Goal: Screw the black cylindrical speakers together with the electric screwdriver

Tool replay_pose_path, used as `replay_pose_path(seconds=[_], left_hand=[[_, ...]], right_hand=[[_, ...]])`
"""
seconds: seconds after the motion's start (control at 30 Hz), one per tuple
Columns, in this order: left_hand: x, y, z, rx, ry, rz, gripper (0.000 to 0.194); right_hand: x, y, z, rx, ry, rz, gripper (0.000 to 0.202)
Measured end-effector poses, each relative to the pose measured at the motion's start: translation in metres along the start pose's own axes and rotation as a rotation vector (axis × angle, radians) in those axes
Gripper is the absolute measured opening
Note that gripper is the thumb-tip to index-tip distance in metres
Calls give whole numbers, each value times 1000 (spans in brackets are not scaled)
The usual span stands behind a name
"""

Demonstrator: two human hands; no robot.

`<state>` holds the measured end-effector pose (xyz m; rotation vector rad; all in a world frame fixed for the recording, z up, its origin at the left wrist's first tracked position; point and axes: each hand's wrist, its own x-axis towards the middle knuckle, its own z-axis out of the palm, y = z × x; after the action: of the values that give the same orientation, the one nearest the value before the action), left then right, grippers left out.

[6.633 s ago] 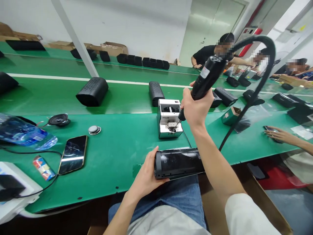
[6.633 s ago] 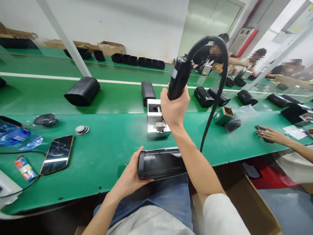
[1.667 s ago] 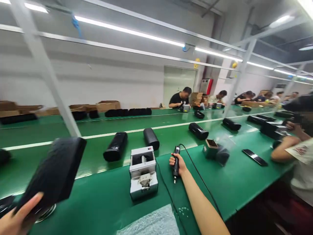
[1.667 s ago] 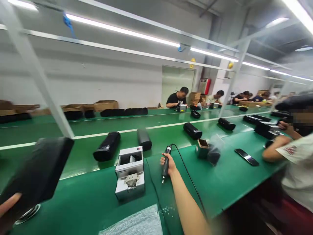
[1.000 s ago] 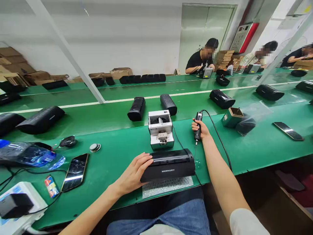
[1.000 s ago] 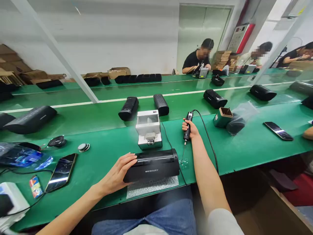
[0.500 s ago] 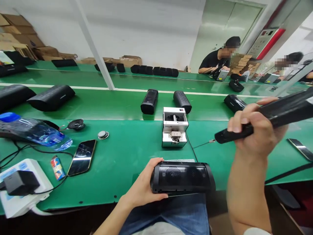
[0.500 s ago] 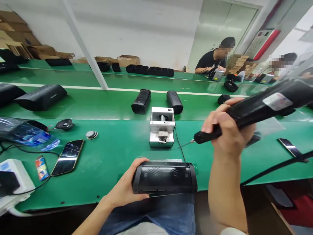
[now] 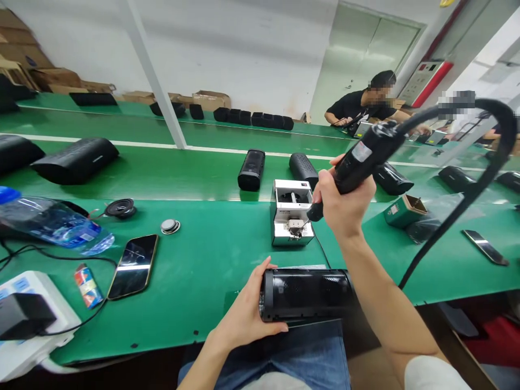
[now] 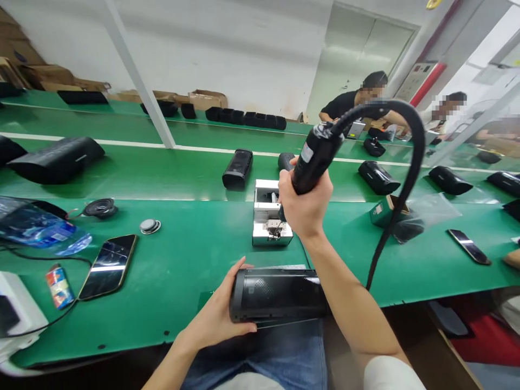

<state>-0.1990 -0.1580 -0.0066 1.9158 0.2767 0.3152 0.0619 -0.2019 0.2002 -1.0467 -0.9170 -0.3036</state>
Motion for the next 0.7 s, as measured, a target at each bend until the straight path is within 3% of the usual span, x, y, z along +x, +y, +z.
replay_pose_path(seconds=[0.2, 0.43, 0.53, 0.7], left_hand=[[2, 3, 2, 45, 10, -6, 140], [3, 4, 2, 56, 9, 26, 134], [3, 5, 2, 50, 15, 50, 136], [4, 6, 2, 53, 17, 67, 140]], right_hand=[[8, 12, 9, -82, 42, -4, 17], [-1, 15, 4, -94, 13, -32, 22], [-6, -5, 3, -33, -13, 1, 21], [-14, -60, 14, 85, -78, 70, 21]])
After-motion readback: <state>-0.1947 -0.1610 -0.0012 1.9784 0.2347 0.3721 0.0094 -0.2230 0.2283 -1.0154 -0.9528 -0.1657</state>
